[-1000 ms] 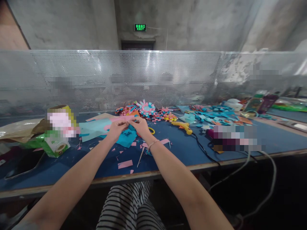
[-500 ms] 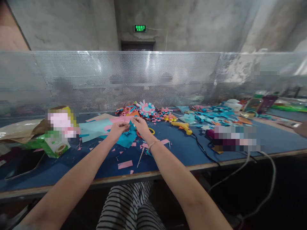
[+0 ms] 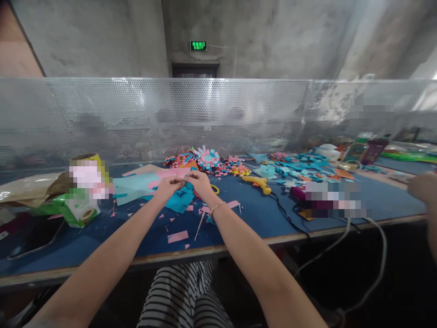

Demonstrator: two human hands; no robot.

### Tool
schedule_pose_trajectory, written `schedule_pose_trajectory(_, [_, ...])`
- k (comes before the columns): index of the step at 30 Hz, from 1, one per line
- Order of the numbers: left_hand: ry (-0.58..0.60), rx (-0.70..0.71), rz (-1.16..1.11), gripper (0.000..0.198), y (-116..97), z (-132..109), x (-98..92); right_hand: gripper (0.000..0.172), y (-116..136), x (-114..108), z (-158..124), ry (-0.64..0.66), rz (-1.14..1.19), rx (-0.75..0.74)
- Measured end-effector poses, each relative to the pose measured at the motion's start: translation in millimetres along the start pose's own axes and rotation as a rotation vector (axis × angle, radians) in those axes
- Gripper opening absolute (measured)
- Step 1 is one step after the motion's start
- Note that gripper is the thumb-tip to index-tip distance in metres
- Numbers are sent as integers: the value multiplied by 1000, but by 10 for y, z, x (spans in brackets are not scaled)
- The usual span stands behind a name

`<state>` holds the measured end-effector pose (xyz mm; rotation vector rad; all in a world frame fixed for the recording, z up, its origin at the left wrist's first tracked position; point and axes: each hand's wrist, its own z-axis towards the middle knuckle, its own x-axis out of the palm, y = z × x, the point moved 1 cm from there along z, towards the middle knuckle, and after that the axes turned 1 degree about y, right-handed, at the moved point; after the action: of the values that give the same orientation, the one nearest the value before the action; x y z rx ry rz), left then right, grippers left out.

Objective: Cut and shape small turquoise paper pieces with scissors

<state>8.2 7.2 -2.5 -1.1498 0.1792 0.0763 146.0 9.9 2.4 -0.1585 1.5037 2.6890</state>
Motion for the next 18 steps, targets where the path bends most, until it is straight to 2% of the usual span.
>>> schedule_pose_trajectory(3, [-86,-60,-71,16,-44,-5,3,14,-11,-23,8,-71,-115,-110])
schedule_pose_trajectory(6, [-25,-276,-307,24,-67,-29,50,12,-23,-17,6,-90,-278,-285])
schedule_pose_trajectory(8, [0,-339,-444,25,-80,-47,78,13,-41,9,3,-45,-372,-376])
schedule_pose_trajectory(12, [-38,-303,-552,20,-100,-59,77,22,-83,50,4,43,-466,-507])
schedule_pose_trajectory(18, [29,-242,-527,23,-93,-49,34,38,-121,22,33,83,-439,-524])
